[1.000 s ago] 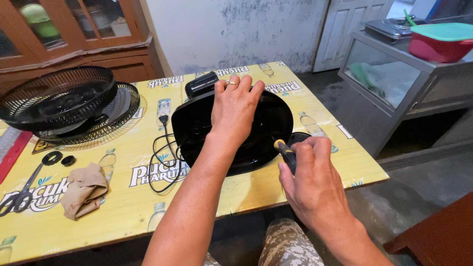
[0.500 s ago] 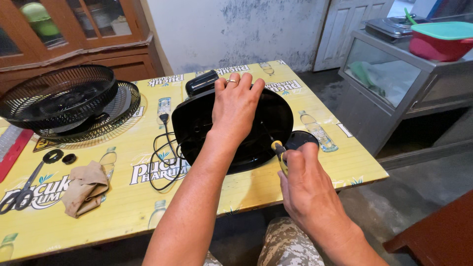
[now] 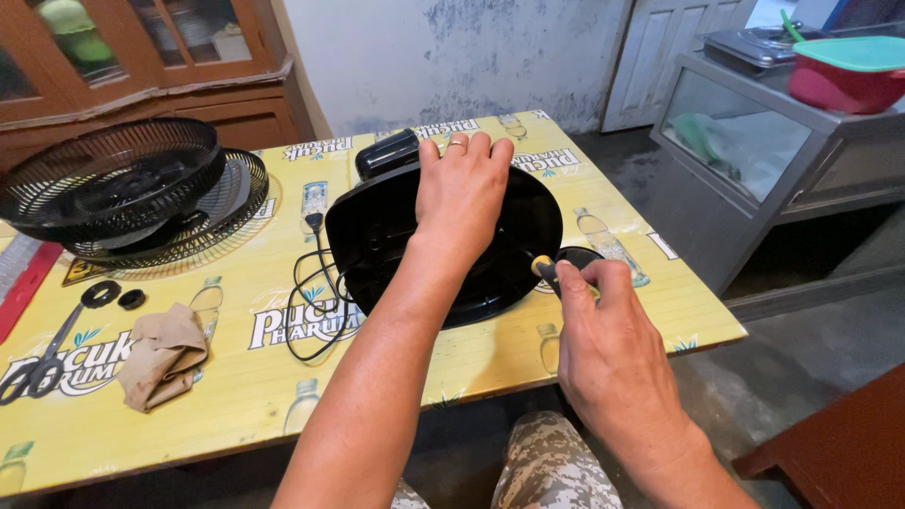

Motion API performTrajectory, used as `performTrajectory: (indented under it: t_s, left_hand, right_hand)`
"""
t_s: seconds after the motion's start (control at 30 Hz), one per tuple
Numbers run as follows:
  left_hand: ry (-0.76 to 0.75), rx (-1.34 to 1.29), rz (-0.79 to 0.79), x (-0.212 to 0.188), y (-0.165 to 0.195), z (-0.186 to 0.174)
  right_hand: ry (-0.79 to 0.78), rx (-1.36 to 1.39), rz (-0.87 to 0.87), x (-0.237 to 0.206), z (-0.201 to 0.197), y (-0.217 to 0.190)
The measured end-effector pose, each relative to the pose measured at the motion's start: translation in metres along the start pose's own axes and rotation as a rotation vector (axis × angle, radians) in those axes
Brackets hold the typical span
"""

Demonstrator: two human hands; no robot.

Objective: The person works on a disassembled electric fan at a table, holding the fan's rear housing steady while using a screwdriver to unscrew and remove screws from the motor housing. They reposition the housing repeatedly to reach different screws and lift the housing near the end to work on the inner plate.

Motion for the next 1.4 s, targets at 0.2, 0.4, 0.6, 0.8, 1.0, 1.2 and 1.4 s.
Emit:
performTrajectory:
  t_s: [0.2, 0.4, 0.6, 0.8, 1.0, 1.2, 1.4]
  left_hand:
    - [-0.045, -0.012, 0.014, 0.006, 0.003, 0.001]
    - [-0.118, -0.005, 0.021, 0.010, 0.002, 0.000]
    - [-0.157, 0.002, 0.040, 0.015, -0.003, 0.000]
    - [-0.149, 0.005, 0.059, 0.018, -0.003, 0.003]
    - [-0.142, -0.009, 0.060, 0.019, -0.005, 0.002]
    - [-0.147, 0.001, 0.077, 0.020, -0.005, -0.001]
    - [-0.485, -0.083, -0.086, 0.046, -0.006, -0.002]
  right_hand:
    - [-0.280, -0.034, 0.188, 0.002, 0.007, 0.007]
    - [-0.059, 0.168, 0.019, -0.001, 0.007, 0.005]
    - [-0.139, 0.052, 0.162, 0.002, 0.010, 0.009]
    - [-0.034, 0.163, 0.033, -0.002, 0.006, 0.005]
    - [0.003, 0.138, 0.049, 0.004, 0.005, 0.003]
    - [0.026, 0.124, 0.024, 0.007, 0.008, -0.002]
    - [-0.025, 0.235, 0.070, 0.015, 0.006, 0.003]
Point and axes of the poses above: each hand's wrist, its own x-axis towards the middle knuckle, its own z-axis out of the palm, y = z × x, the point moved 1 cm from there along x, towards the middle knuckle, and after that the axes turned 13 degrees about -x, right-handed, at the moved point
